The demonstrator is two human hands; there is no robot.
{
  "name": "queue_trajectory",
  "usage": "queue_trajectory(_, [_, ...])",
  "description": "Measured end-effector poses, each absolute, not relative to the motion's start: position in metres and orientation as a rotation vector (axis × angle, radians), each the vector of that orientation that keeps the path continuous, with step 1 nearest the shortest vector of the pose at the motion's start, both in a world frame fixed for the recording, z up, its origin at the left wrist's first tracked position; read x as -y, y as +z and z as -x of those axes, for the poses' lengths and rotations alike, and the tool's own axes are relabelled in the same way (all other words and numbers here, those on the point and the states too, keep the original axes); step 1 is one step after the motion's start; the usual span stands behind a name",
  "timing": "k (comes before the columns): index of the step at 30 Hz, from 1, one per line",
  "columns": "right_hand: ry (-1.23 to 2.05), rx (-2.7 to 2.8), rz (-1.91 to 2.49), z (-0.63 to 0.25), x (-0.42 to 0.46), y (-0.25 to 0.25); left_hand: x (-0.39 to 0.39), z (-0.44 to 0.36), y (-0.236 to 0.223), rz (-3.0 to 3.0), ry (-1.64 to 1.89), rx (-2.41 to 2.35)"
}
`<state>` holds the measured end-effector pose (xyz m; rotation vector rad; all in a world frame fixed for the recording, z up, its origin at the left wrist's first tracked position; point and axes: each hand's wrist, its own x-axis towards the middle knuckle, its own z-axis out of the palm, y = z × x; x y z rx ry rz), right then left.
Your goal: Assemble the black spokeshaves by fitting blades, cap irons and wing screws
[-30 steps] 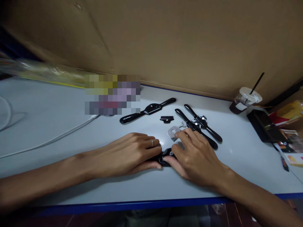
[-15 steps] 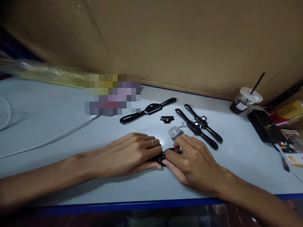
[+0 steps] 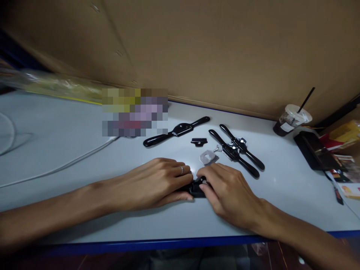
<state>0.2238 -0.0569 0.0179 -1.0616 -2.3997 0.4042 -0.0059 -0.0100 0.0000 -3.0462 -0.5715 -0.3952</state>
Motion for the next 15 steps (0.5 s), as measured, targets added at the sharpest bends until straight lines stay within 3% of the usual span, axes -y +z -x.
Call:
queue_trajectory(8, [0.598,2.387,1.098,-0.2249,0.0541,0.0185,0.01,0.0056,0.0022,3.048,-0.374,0.573])
queue_trajectory(15, [0.58,2.345,1.107,-0.222,0.0549,0.0183,0.0103,0.0057,0.0024,3.064,-0.36,0.576])
